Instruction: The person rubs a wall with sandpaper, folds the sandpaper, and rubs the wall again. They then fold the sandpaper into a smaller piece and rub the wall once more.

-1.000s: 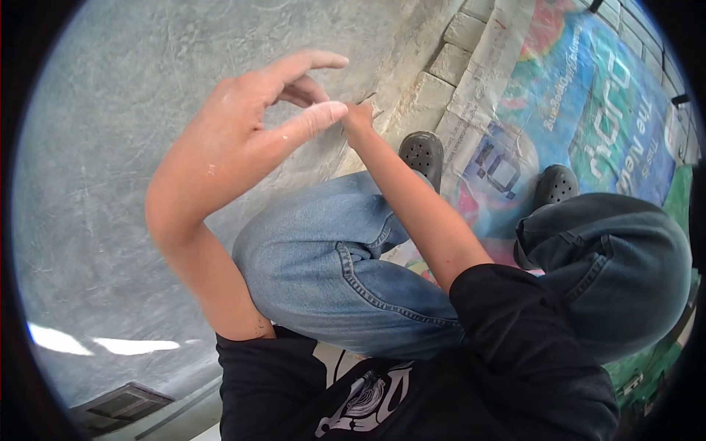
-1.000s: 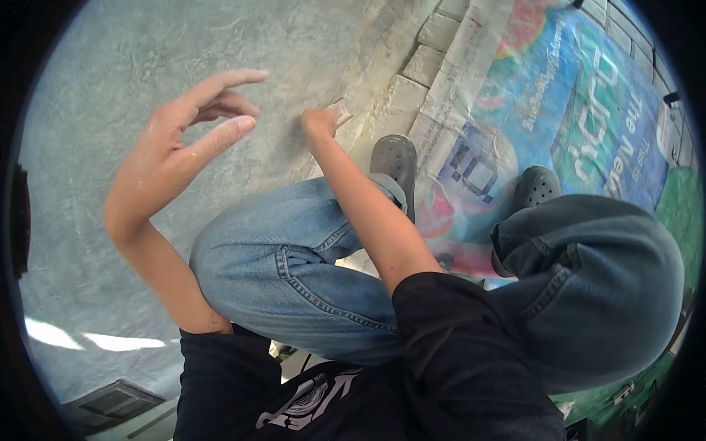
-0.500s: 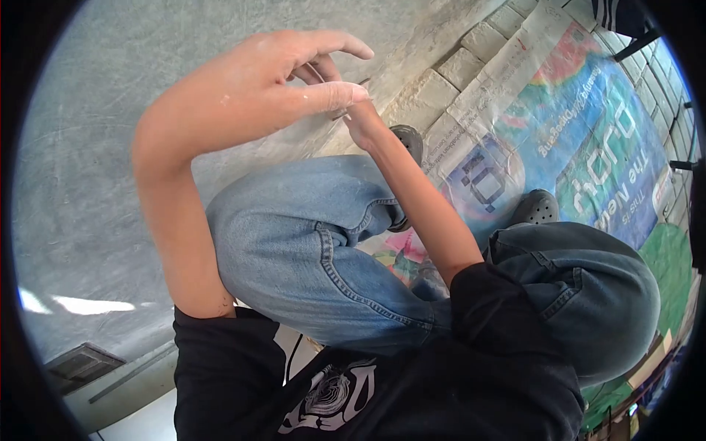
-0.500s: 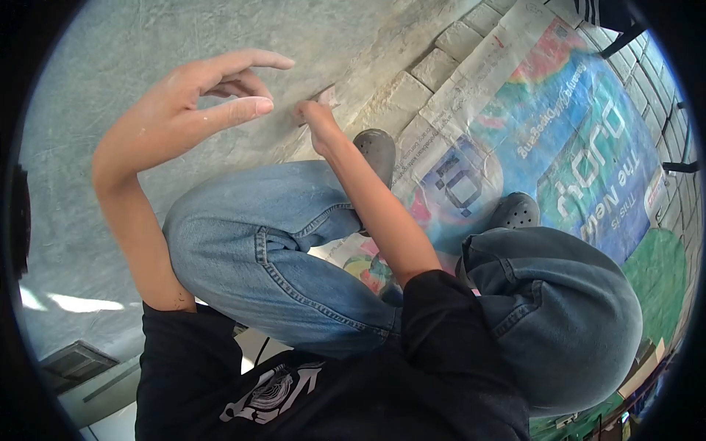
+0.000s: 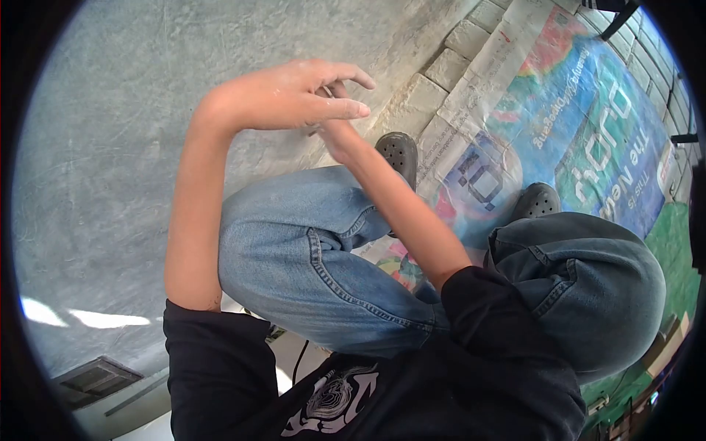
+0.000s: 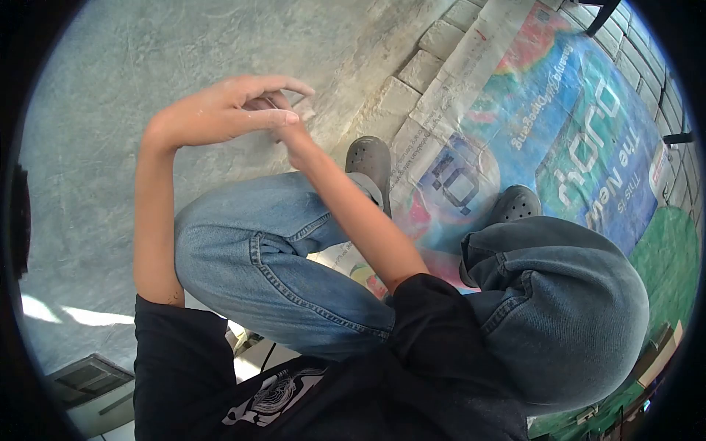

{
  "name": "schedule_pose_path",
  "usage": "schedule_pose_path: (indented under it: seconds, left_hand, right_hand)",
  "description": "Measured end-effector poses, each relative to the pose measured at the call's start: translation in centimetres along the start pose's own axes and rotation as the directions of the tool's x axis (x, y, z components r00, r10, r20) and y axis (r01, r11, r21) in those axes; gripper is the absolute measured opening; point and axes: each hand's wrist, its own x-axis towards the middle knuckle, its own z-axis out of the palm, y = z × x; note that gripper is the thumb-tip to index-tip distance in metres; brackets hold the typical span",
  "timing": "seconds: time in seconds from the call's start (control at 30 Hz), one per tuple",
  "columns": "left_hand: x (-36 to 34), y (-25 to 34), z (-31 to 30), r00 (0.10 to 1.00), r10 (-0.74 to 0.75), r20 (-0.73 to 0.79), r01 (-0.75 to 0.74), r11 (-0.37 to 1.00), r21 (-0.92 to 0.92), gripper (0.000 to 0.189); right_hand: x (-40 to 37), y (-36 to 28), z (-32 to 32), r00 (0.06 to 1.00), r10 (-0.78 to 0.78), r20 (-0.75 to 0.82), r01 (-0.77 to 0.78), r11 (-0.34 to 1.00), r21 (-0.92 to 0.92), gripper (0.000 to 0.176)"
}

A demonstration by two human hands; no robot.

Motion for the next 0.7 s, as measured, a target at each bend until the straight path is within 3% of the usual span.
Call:
schedule_pose_path:
  seconds: [0.03,0.07,0.2,0.27,0.3,0.37,0.4,0.47,0.63,0.7]
  left_hand:
    - [0.1,0.0,0.0,1.000,0.002,0.001,-0.002,1.000,-0.002,0.043]
    - [0.1,0.0,0.0,1.000,-0.004,-0.014,0.004,1.000,-0.005,0.044]
    - [0.6,0.1,0.0,1.000,0.012,-0.009,-0.012,1.000,-0.007,0.048]
    - [0.8,-0.2,0.2,1.000,-0.019,-0.016,0.019,0.999,0.029,0.049]
    - [0.8,-0.4,0.2,0.999,-0.050,-0.019,0.051,0.997,0.063,0.050]
    - [1.1,-1.0,0.3,0.998,-0.062,-0.016,0.063,0.995,0.071,0.051]
    - [1.2,-1.4,0.3,0.997,-0.073,-0.017,0.074,0.994,0.077,0.053]
    - [1.5,-1.7,0.5,0.996,-0.087,-0.022,0.088,0.994,0.063,0.054]
    - [1.8,-2.0,0.5,0.990,-0.137,0.015,0.136,0.989,0.062,0.057]
    - [1.7,-2.1,0.7,0.987,-0.154,0.035,0.155,0.988,-0.008,0.057]
  right_hand:
    - [0.1,0.2,0.5,0.998,-0.024,0.054,0.026,0.999,-0.046,0.043]
    - [0.4,0.3,0.5,0.999,-0.025,0.024,0.027,0.998,-0.049,0.033]
    - [2.3,2.5,-3.0,0.999,-0.015,-0.039,0.012,0.997,-0.080,0.029]
    - [3.4,3.7,-6.1,0.966,0.228,-0.122,-0.222,0.973,0.066,0.031]
    - [3.5,3.9,-6.5,0.967,0.225,-0.122,-0.218,0.974,0.064,0.031]
    - [2.7,3.9,-6.6,0.923,0.185,-0.339,-0.184,0.982,0.034,0.033]
    - [2.5,4.0,-6.6,0.922,0.188,-0.339,-0.189,0.981,0.032,0.033]
    - [2.4,4.2,-6.8,0.851,0.106,-0.514,-0.148,0.988,-0.041,0.030]
    - [3.9,5.3,-8.5,0.819,0.043,-0.573,-0.132,0.985,-0.115,0.023]
    - [4.3,5.9,-9.3,0.864,0.023,-0.502,-0.072,0.994,-0.078,0.018]
